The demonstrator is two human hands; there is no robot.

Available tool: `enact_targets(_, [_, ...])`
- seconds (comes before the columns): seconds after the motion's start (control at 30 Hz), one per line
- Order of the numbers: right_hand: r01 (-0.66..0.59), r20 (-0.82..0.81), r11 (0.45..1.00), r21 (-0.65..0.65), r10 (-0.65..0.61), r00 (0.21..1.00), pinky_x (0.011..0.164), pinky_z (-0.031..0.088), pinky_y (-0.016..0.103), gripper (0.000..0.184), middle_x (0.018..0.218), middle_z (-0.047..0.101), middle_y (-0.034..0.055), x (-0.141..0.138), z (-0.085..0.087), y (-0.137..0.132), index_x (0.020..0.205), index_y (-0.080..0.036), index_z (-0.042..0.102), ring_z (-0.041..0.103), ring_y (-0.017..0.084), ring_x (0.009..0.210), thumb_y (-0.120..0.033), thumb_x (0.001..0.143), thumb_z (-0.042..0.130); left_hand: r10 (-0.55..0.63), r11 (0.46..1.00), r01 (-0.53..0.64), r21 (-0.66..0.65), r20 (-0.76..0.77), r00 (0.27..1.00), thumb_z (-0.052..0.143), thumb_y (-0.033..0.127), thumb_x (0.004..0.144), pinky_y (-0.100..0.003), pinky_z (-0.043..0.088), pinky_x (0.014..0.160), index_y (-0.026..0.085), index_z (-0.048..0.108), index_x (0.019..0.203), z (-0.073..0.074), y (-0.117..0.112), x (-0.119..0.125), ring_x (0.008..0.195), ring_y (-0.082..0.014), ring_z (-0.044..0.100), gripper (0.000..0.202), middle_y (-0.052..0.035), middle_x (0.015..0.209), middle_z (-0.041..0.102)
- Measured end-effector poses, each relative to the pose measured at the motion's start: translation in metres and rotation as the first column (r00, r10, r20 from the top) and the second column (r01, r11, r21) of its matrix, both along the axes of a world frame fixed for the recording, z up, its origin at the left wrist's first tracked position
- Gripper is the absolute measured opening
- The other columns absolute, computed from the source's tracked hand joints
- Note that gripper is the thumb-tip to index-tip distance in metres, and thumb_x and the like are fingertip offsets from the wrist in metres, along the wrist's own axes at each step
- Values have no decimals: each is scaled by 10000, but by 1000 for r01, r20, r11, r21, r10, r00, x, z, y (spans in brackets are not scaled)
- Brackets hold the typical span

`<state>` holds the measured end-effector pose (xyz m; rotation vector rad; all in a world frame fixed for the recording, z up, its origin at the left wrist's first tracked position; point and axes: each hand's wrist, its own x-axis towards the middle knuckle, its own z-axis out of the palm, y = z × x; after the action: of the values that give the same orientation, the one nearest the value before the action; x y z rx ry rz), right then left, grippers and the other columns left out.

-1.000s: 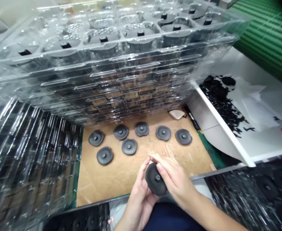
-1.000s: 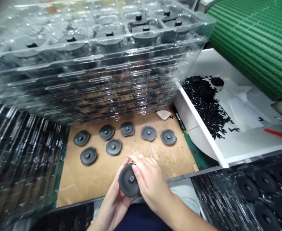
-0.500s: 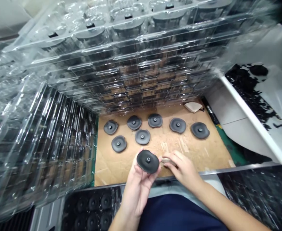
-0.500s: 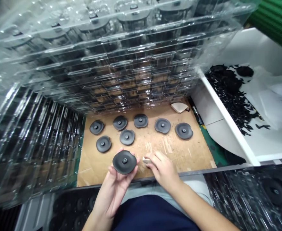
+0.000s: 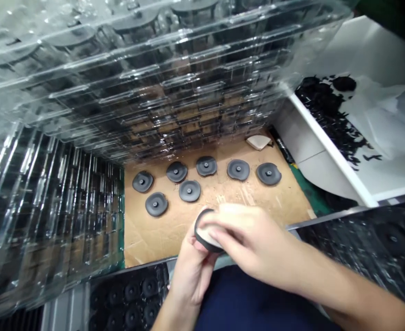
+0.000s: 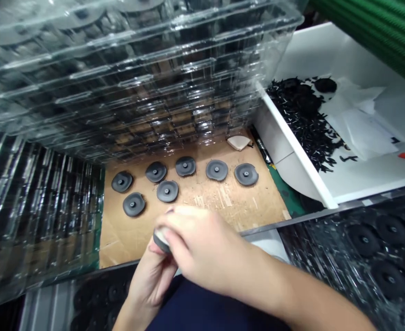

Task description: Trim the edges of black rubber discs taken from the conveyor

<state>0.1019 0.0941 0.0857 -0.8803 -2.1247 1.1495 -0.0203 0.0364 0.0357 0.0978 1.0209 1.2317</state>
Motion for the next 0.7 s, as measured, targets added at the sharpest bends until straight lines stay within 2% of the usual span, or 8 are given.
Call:
enact_targets(0.1, [150, -160, 978, 141, -127, 979, 737, 497, 259, 263, 874, 635, 78, 4, -3, -4, 1088, -90, 625, 590, 143, 781, -125, 908, 436, -39, 999, 39, 7, -15, 999, 828, 257, 573, -278, 516, 858, 191, 672, 1049, 5, 1, 0, 862, -187, 670, 505, -47, 870, 724])
enact_targets(0.2, [-44, -111, 998, -52, 38, 993, 728, 488, 183, 239, 877, 641, 31, 13, 0, -9, 1040, -144, 646, 590, 96, 773, -84, 889, 470, -30, 999, 31, 20, -29, 999, 867, 277, 478, -310, 492, 914, 235, 646, 1115, 8, 2, -1, 957, -223, 655, 676, -62, 1028, 711])
enact_targets(0.27, [-33, -76, 994, -104, 25, 997, 740, 478, 149, 219, 889, 647, 8, 15, 2, -8, 991, -162, 664, 590, 72, 773, -80, 883, 492, -39, 999, 40, 27, -36, 999, 859, 281, 494, -310, 507, 891, 246, 642, 1126, 10, 3, 2, 954, -225, 657, 670, -60, 1036, 709])
enact_targets(0.33, [115, -139, 992, 48, -107, 985, 772, 486, 189, 230, 898, 650, 44, 15, 2, -6, 1033, -116, 658, 592, 99, 790, -87, 884, 484, -79, 996, 80, 35, -32, 996, 848, 255, 525, -287, 518, 863, 228, 671, 1077, 13, 4, 6, 898, -205, 670, 580, -36, 891, 728])
enact_targets(0.4, [164, -242, 972, 167, -121, 963, 759, 497, 231, 257, 870, 647, 82, 17, 2, -5, 1070, -52, 639, 589, 128, 783, -79, 880, 467, -106, 994, 106, 25, -26, 994, 835, 239, 554, -274, 512, 871, 228, 687, 1042, 16, 4, 9, 882, -194, 674, 510, -18, 812, 728])
enact_targets(0.53, [-103, -161, 994, -45, 94, 982, 694, 472, 137, 257, 846, 647, 4, 43, 8, -12, 1024, -150, 652, 586, 67, 746, -30, 854, 501, -123, 992, 123, 6, 13, 992, 843, 252, 537, -262, 508, 878, 273, 654, 1110, 23, 2, 10, 920, -187, 672, 604, -34, 994, 729])
enact_targets(0.6, [-16, -21, 996, -88, 14, 1000, 614, 445, 121, 247, 786, 630, -30, 57, 13, -16, 994, -199, 658, 570, 48, 669, -48, 849, 526, -157, 988, 155, 26, 66, 985, 860, 273, 490, -247, 516, 855, 278, 630, 1149, 24, 2, 12, 914, -185, 675, 698, -46, 1045, 716])
enact_targets(0.7, [192, 85, 966, 172, -208, 974, 612, 426, 216, 226, 732, 619, 4, 61, 19, -13, 988, -161, 671, 547, 101, 653, -100, 886, 478, -177, 984, 176, 23, 94, 980, 860, 276, 484, -229, 535, 787, 245, 645, 1130, 25, 2, 20, 852, -185, 689, 682, -55, 976, 733])
